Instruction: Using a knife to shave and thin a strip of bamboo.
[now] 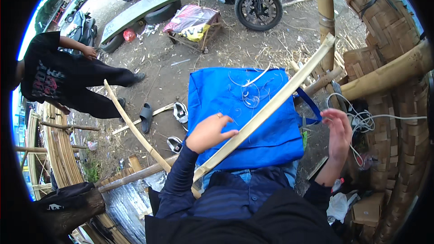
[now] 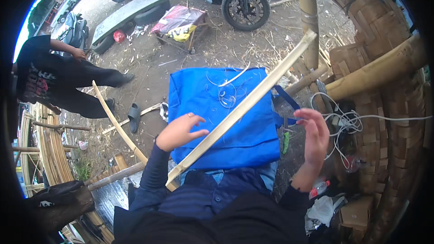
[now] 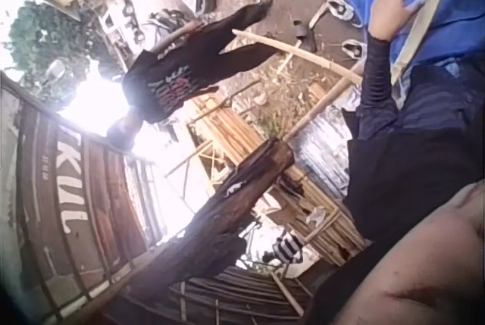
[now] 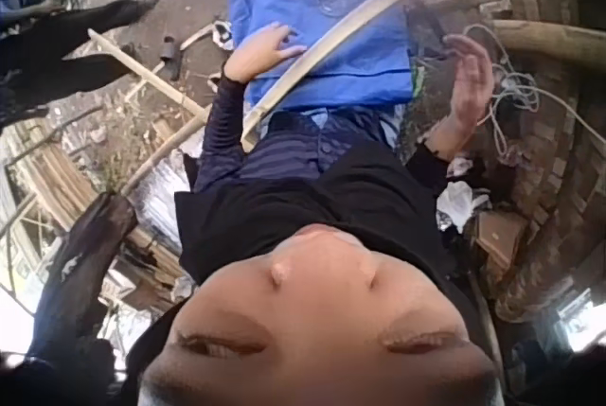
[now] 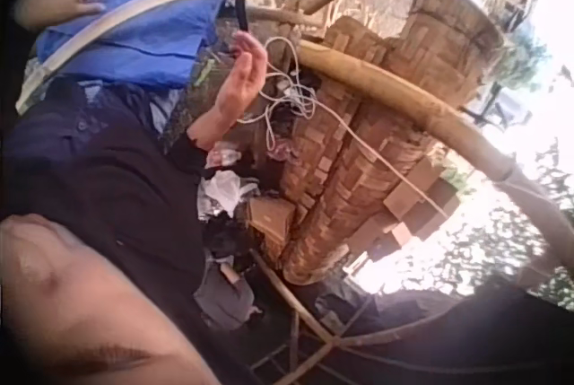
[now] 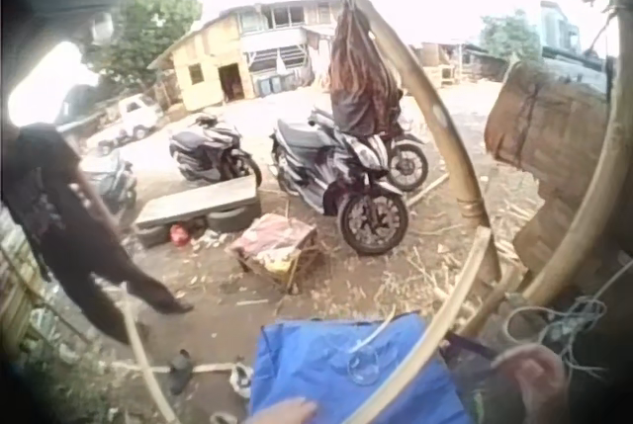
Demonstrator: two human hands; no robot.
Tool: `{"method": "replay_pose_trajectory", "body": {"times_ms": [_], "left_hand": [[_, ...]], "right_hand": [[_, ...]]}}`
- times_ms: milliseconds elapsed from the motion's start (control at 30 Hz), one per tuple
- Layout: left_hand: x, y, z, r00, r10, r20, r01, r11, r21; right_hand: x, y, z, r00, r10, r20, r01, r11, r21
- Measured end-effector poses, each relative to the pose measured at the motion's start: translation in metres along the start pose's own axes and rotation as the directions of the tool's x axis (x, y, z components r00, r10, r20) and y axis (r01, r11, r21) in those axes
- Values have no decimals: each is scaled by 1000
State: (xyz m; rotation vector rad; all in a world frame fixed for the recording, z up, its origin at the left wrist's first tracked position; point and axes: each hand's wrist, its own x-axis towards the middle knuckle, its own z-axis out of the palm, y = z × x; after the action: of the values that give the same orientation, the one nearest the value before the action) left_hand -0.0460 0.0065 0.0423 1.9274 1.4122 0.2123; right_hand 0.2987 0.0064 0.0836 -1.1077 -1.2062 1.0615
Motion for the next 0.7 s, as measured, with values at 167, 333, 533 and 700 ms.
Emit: {"method": "replay_pose_trajectory", "body": {"times_ms": [167,333,533,700], "left_hand": [[10,-17,26,936,35,349,-39,999,6],[4,-37,45,926,17,378,29,993,-116],[0,-47,67,939,125,319,-44,967,-251],[3,-44,59,909,155,387,-56,965,-255]], "right_hand": [[-9,-137,50,482,-841,244,419,466,779],[15,-163,79,413,-783,465,312,602,735],[22,-147,111,136,-923,359,-672,180,718],[22,-112,125,4,-882,472,-699,335,632]]}}
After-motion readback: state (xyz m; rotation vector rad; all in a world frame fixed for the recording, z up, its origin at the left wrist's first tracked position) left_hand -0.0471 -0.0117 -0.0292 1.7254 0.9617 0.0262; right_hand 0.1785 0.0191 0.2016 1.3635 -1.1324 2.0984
